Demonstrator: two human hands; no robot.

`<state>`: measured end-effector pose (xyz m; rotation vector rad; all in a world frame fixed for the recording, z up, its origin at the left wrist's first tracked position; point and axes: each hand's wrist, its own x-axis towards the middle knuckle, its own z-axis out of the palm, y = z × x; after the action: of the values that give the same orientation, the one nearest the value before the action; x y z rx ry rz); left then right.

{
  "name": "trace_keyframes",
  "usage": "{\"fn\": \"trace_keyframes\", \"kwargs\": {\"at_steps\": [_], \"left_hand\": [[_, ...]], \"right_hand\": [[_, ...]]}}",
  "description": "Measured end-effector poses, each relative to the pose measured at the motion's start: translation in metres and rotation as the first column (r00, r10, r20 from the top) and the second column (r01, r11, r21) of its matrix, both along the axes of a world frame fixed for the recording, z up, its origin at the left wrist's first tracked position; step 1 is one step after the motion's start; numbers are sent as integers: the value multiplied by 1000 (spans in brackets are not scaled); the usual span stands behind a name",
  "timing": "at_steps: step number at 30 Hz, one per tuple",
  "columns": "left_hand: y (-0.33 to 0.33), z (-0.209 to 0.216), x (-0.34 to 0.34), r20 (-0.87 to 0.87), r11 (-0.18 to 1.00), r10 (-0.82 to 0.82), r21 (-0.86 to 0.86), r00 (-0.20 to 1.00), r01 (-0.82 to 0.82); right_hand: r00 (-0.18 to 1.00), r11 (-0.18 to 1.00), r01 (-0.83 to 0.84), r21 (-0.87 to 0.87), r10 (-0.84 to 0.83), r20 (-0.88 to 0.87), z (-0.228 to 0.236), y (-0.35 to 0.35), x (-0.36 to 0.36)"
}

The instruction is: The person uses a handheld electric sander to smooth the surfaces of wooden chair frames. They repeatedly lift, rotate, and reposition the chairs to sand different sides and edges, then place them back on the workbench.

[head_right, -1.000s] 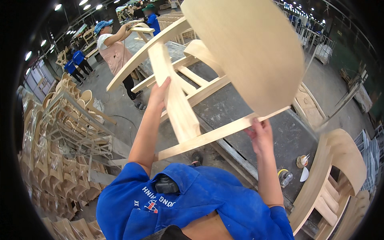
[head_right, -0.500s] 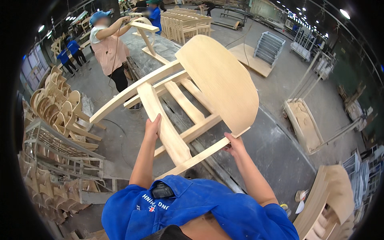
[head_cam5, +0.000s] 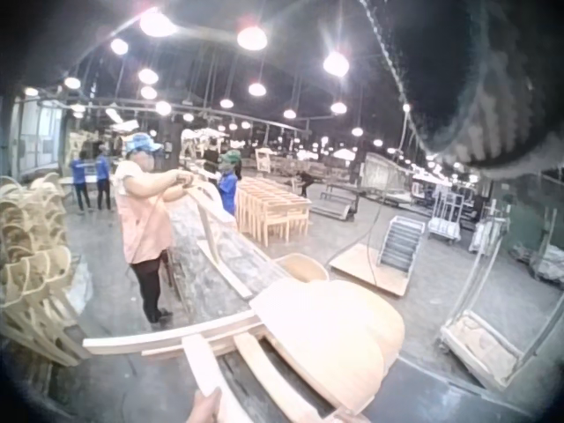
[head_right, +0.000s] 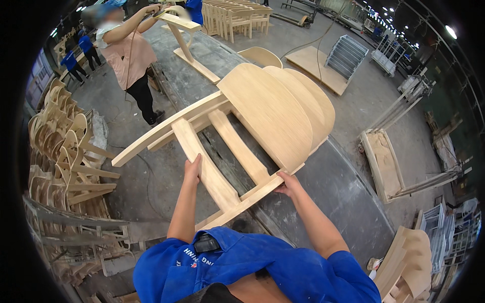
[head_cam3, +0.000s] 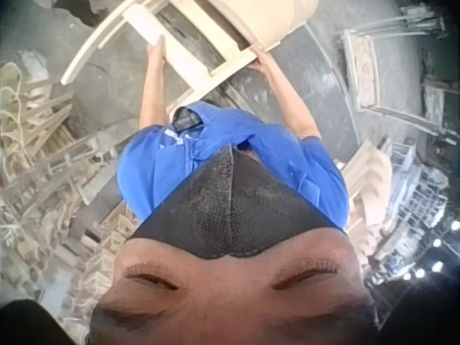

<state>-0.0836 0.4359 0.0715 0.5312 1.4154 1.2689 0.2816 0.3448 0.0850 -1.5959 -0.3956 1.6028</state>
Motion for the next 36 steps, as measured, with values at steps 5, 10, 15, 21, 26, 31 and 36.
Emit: {"fn": "trace_keyframes", "kwargs": {"at_steps": [5,10,15,21,26,31,36], "left_hand": [[26,-11,5,23,999,-37,26,999,37],[41,-28,9,-37,997,-66,38,997,67],[47,-42,14,-47,998,-47,42,998,49],[46,-43,20,-6,999,-29,-28,1000,29],[43,-50,16,-44,995,-98,8,994,99],[33,-56,26,-76,996,-64,56,995,69],[10,-50,41,-175,999,-5,-35,984,-1]], "right_hand": [[999,998,27,-62,-24,47,-12,25,3],[967,986,-71,-149,105,232,-13,36,10],[899,956,-200,-214,265,348,1,34,17],[814,935,-296,-194,353,461,14,7,9],[807,918,-375,-127,391,443,7,-54,11],[758,894,-442,-80,419,499,-3,-137,25],[703,918,-392,-61,341,624,-5,-238,55]]}}
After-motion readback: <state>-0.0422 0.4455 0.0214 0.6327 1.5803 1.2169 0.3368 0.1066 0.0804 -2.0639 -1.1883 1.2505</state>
